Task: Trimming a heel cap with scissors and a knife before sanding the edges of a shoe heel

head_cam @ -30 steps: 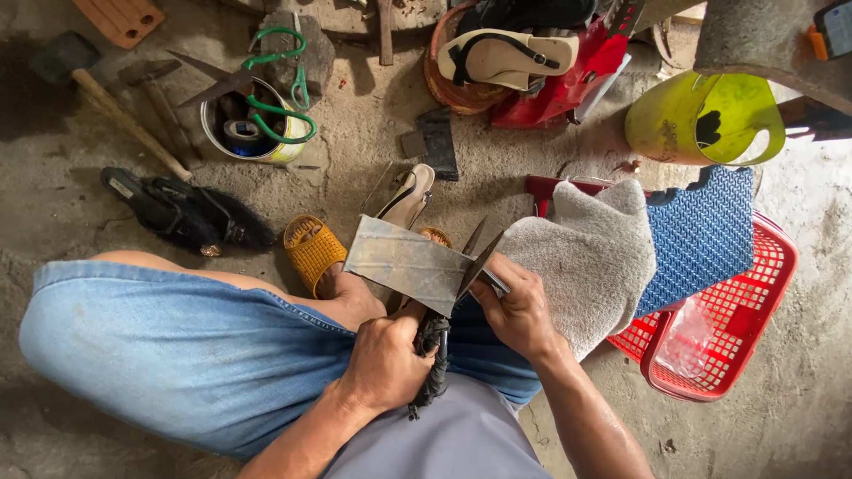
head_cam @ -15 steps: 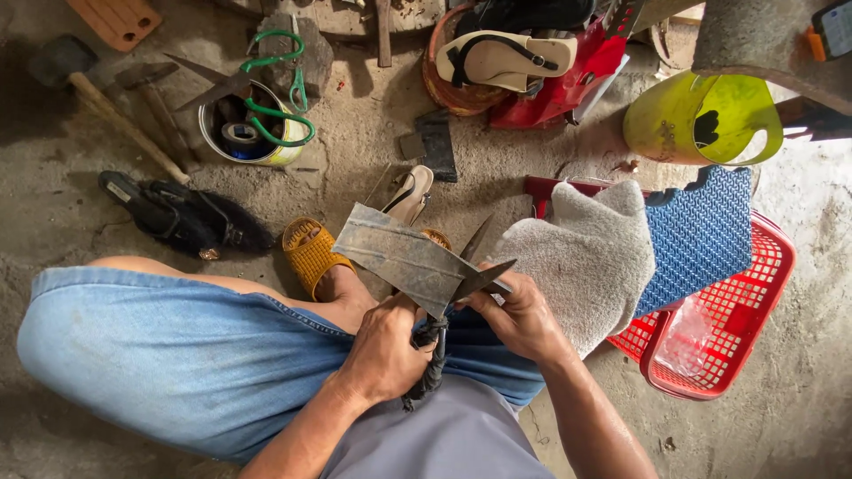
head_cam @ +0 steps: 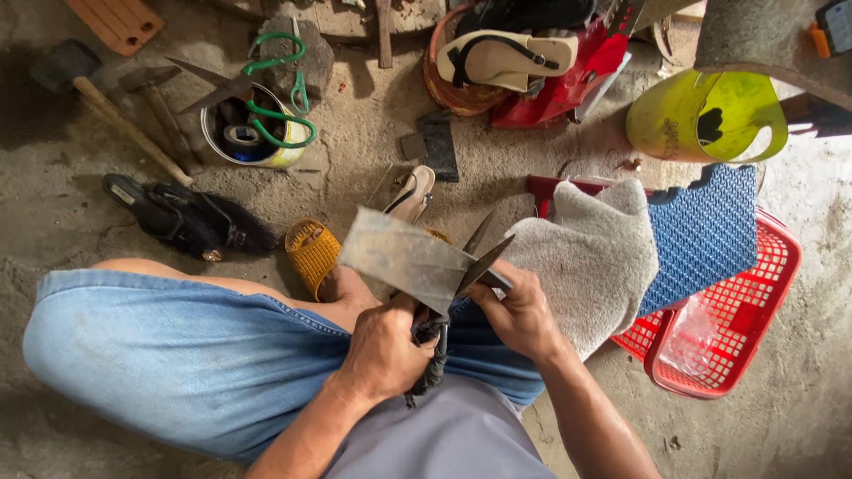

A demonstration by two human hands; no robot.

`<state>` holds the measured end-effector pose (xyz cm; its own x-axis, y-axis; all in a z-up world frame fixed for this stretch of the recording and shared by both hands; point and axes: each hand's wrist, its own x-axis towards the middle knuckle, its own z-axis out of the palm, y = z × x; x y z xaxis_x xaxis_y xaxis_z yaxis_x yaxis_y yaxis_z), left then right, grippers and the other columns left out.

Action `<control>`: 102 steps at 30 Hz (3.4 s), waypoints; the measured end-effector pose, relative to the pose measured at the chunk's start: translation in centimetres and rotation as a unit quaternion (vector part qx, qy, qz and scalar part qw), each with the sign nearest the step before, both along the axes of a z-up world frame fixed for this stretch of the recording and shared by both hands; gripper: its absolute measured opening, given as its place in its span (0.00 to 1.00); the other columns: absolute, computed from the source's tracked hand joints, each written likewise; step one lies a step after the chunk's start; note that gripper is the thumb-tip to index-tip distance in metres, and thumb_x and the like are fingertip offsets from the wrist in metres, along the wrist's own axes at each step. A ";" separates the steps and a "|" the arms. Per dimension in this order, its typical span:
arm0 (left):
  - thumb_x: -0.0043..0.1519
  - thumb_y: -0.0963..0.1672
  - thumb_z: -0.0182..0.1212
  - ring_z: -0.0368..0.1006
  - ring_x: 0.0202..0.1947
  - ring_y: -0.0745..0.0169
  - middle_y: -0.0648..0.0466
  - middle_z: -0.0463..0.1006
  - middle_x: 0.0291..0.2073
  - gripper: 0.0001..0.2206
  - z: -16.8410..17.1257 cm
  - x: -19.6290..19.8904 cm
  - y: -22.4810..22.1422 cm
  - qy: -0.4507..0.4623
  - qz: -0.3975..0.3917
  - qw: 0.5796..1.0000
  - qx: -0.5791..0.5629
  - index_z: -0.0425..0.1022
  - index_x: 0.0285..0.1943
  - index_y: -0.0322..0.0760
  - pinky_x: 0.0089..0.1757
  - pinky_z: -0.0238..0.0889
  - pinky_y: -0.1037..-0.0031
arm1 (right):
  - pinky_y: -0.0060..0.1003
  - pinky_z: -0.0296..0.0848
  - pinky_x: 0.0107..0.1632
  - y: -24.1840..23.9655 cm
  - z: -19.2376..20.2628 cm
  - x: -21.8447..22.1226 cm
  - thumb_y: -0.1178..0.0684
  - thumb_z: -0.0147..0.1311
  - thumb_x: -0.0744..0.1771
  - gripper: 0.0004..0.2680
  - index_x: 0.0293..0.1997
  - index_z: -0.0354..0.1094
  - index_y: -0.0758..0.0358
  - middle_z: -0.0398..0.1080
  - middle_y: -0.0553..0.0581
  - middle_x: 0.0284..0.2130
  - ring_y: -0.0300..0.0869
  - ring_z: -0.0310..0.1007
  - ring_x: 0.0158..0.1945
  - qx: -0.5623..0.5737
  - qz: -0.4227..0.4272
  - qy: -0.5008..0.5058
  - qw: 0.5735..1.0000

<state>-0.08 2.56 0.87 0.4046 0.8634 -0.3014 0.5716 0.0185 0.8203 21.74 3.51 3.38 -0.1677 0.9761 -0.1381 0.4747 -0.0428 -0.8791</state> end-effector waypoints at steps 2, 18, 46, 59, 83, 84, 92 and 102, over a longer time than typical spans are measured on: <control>0.51 0.47 0.66 0.74 0.35 0.34 0.41 0.79 0.31 0.13 0.6 0.0 0.2 -0.019 -0.019 1.000 -0.015 0.75 0.38 0.35 0.39 0.67 0.52 | 0.32 0.68 0.35 0.5 1.3 -0.2 0.55 0.51 0.70 0.05 0.36 0.71 0.58 0.71 0.47 0.28 0.37 0.70 0.31 -0.007 0.040 0.022 0.999; 0.49 0.51 0.74 0.78 0.27 0.34 0.40 0.75 0.17 0.19 -0.8 1.2 0.8 -0.002 0.037 0.998 0.055 0.72 0.22 0.33 0.33 0.72 0.55 | 0.44 0.76 0.37 1.4 -0.3 0.4 0.60 0.60 0.66 0.03 0.43 0.75 0.60 0.75 0.56 0.31 0.55 0.76 0.31 0.122 0.006 -0.032 0.992; 0.53 0.44 0.66 0.74 0.26 0.41 0.47 0.78 0.23 0.09 -0.4 -0.5 3.2 -0.105 0.026 0.994 0.014 0.70 0.29 0.35 0.29 0.62 0.55 | 0.37 0.71 0.42 4.8 1.5 -0.7 0.56 0.52 0.70 0.02 0.42 0.71 0.59 0.75 0.51 0.35 0.45 0.76 0.36 0.034 0.102 -0.055 0.993; 0.54 0.44 0.61 0.74 0.26 0.40 0.48 0.78 0.25 0.07 0.2 -3.9 3.6 -0.101 0.054 0.993 0.026 0.70 0.37 0.38 0.30 0.63 0.54 | 0.37 0.71 0.40 6.6 4.2 -4.7 0.54 0.53 0.70 0.06 0.48 0.71 0.62 0.75 0.56 0.36 0.47 0.75 0.36 0.073 0.103 -0.125 0.984; 0.52 0.45 0.68 0.80 0.34 0.41 0.45 0.84 0.31 0.10 0.4 -2.8 3.1 -0.082 0.060 0.993 -0.054 0.81 0.38 0.37 0.37 0.69 0.57 | 0.33 0.76 0.45 7.5 7.5 -5.3 0.53 0.47 0.71 0.07 0.49 0.71 0.62 0.76 0.52 0.38 0.38 0.78 0.41 -0.085 0.082 0.055 0.991; 0.51 0.44 0.68 0.80 0.35 0.40 0.45 0.85 0.32 0.11 -0.1 -2.7 3.0 -0.083 0.065 0.994 -0.031 0.82 0.40 0.37 0.38 0.70 0.57 | 0.33 0.75 0.44 7.9 7.2 -5.1 0.53 0.47 0.71 0.07 0.49 0.70 0.61 0.76 0.51 0.37 0.37 0.78 0.40 -0.084 0.093 0.047 0.991; 0.51 0.44 0.64 0.70 0.20 0.49 0.48 0.74 0.17 0.06 -0.9 -1.9 4.3 -0.054 0.082 0.995 0.012 0.74 0.26 0.37 0.28 0.62 0.59 | 0.41 0.67 0.34 8.8 3.2 -3.4 0.51 0.43 0.72 0.07 0.48 0.65 0.61 0.69 0.56 0.29 0.49 0.69 0.29 0.039 0.126 -0.124 0.983; 0.55 0.43 0.63 0.77 0.48 0.40 0.43 0.82 0.44 0.21 1.5 -0.8 7.4 0.005 0.042 0.985 -0.170 0.67 0.58 0.40 0.47 0.70 0.54 | 0.37 0.84 0.40 10.0 2.2 -2.3 0.44 0.48 0.70 0.12 0.45 0.72 0.64 0.80 0.57 0.37 0.42 0.82 0.38 -0.214 0.002 0.212 0.953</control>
<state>-0.89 10.01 2.36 0.3321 0.7424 -0.5818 0.5649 0.3374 0.7530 19.44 13.51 5.60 -0.3008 0.8445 -0.4432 0.0815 -0.4402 -0.8942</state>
